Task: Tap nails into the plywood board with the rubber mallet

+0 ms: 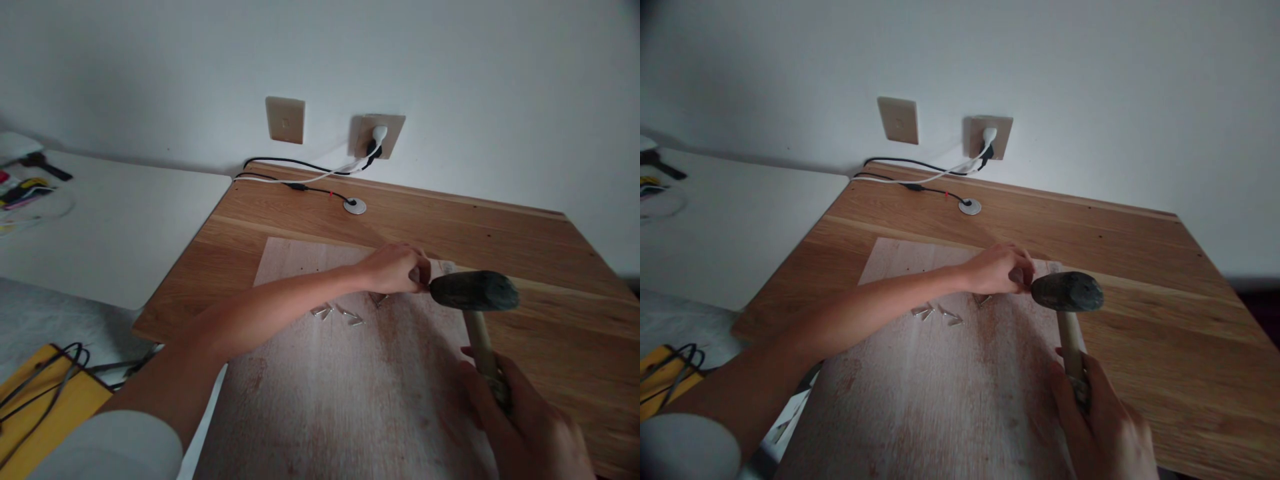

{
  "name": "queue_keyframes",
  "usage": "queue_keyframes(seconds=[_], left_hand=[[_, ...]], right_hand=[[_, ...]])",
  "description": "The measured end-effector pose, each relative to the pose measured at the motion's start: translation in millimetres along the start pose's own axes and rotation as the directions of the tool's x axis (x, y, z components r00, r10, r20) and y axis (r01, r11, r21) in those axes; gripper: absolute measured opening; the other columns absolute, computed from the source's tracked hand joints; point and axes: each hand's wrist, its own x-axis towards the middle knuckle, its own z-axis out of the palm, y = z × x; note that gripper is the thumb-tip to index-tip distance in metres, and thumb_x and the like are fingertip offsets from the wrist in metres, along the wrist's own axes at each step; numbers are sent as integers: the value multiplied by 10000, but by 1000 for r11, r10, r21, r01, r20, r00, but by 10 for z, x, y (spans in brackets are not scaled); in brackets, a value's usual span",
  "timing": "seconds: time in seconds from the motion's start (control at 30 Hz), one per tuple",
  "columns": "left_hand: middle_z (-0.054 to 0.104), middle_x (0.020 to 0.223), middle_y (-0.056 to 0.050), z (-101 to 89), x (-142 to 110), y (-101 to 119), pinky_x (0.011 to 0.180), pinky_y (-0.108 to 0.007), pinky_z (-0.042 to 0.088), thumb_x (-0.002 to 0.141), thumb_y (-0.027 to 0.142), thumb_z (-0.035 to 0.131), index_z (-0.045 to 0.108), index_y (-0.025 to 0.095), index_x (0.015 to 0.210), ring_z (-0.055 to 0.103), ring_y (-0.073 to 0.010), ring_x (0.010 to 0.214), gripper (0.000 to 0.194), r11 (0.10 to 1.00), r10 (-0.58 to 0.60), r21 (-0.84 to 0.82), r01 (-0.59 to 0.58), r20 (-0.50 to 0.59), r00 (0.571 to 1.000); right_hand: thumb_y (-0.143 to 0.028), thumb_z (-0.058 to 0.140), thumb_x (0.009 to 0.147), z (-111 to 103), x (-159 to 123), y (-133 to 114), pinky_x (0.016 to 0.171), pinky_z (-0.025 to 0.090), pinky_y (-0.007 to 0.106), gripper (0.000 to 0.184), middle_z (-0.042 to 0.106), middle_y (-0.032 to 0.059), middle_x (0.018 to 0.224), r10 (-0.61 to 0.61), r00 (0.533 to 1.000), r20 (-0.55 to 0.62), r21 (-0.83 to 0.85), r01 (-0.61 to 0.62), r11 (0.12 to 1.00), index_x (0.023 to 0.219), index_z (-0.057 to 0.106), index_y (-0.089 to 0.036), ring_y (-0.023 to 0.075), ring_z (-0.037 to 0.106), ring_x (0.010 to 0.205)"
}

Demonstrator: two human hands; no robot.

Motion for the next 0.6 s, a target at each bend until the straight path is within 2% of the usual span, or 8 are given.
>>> queue_keyframes(seconds=[0.2,0.37,0.5,0.6], left_hand=[[781,1003,-62,-13,1,8,912,-329,504,869,213,782,800,182,874,709,-223,1033,36,1000,-15,-22,15,10,1000],[793,1030,-67,-26,6,6,906,-329,516,871,176,753,802,178,877,722,-225,1033,49,998,-23,-55,24,16,1000],[799,1032,-83,-18,9,-7,911,-329,515,872,171,748,808,158,887,723,-225,1019,63,998,-15,-66,16,18,1000],[798,1034,-83,-8,9,-20,893,-325,514,877,180,742,811,156,898,720,-221,1007,76,998,-15,-59,16,18,1000]], right_hand=[[-640,545,879,9,-26,-71,512,558,405,494,785,49,662,19,1000,0,-5,-19,1000,1127,738,-258,372,782,579],[-632,505,905,13,-49,-123,533,530,410,480,803,52,708,49,997,-56,1,-49,999,1136,725,-274,374,786,616],[-660,541,868,3,-19,-56,505,535,399,523,796,53,682,49,999,21,15,-49,999,1140,730,-255,375,785,597],[-650,550,876,6,-30,-62,509,539,395,507,758,43,614,29,999,15,26,-29,999,1131,732,-252,363,765,551]])
